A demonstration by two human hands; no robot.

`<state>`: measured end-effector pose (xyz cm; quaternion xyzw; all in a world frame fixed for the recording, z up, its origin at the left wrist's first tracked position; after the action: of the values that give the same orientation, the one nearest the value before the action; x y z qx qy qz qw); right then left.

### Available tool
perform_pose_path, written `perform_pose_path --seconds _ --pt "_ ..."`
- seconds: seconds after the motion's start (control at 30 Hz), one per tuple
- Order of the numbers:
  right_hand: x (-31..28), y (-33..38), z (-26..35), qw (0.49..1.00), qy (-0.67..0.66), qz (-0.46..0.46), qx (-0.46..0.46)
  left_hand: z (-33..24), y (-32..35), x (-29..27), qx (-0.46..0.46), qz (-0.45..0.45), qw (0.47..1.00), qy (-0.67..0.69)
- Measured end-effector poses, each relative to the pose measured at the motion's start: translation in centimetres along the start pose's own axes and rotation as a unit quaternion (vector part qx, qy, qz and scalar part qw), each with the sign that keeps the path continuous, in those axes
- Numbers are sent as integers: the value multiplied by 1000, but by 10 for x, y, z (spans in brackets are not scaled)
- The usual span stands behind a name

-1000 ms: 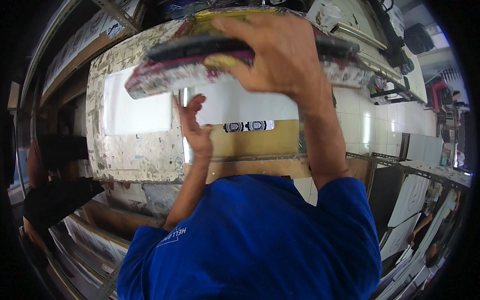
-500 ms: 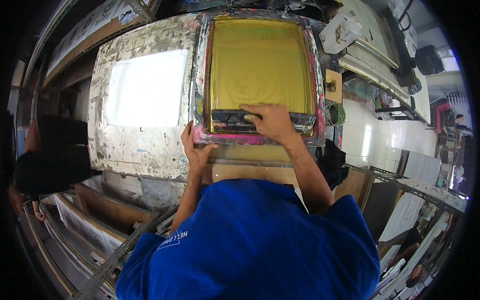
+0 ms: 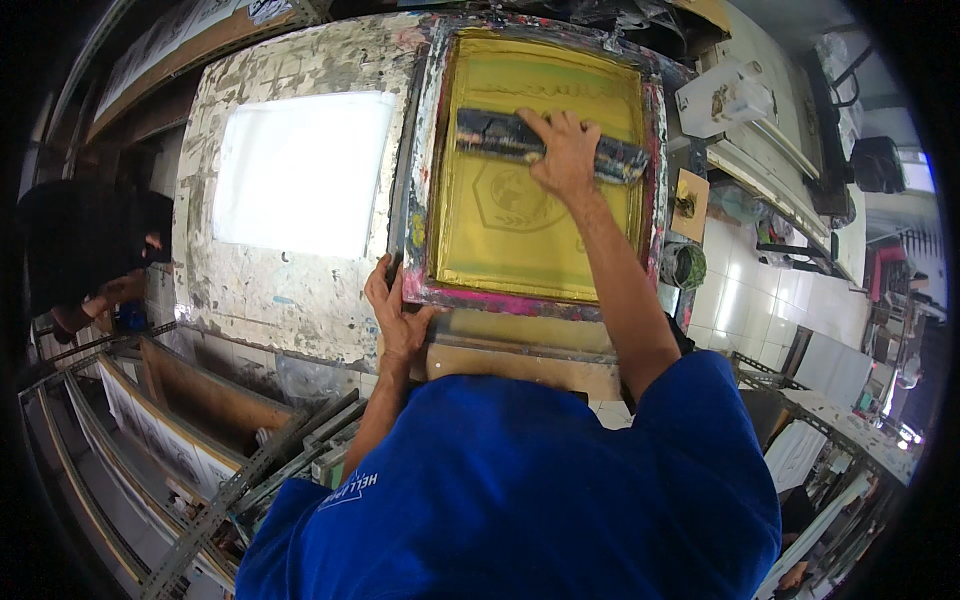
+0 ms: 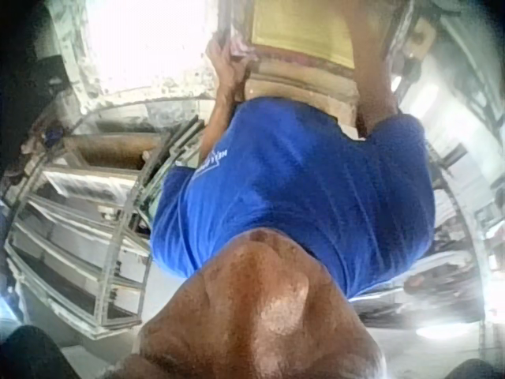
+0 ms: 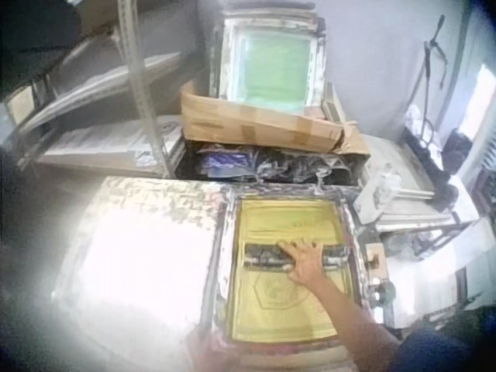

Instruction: The person performs screen printing by placing white papers under the screen frame and using a squeegee to spread ink, while an assistant removes the finished sheets.

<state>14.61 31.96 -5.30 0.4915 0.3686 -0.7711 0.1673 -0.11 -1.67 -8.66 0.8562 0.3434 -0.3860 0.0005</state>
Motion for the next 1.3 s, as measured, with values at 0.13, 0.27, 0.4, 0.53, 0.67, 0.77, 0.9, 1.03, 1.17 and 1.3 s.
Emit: perform_pose_path --seconds 0.13,0.27,0.4,0.53,0.67,0.77,0.9,1.03,1.17,1.3 --pt "18 -51 -29 998 -8 -45 -49 2 0 -1 0 6 1000 -6" --pt "24 -91 -67 995 -91 -15 -44 3 2 0 0 2 1000 8" --pt "6 -100 -53 997 -51 21 -58 11 8 2 -4 -9 999 33" --pt "-5 -63 -29 999 -21 29 -18 15 14 7 -42 -18 995 84" --pt "-38 -8 15 999 -16 16 -27 19 18 12 -32 -49 993 98" --pt "-70 39 44 998 -40 7 -42 12 11 8 -8 -64 991 114" --pt "-149 75 103 996 -68 64 6 -13 -8 -12 36 -102 988 112" --pt "-205 80 138 997 -61 -23 -39 -57 -43 -37 62 -119 981 138" --pt "-243 47 143 989 34 -112 -93 -108 -87 -64 61 -158 972 165" --pt "-268 -9 121 986 3 -136 -100 -141 -146 -77 59 -146 949 275"
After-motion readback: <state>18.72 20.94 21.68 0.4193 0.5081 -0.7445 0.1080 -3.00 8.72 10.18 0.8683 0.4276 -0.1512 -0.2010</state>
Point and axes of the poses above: each hand's wrist, its own y-axis away from the middle knuckle, its own x-axis out of the palm, z = x × y, the point moved 2 cm from there along -y, towards the middle knuckle, and after that the axes turned 6 degrees about -z, right-handed, at the moved point
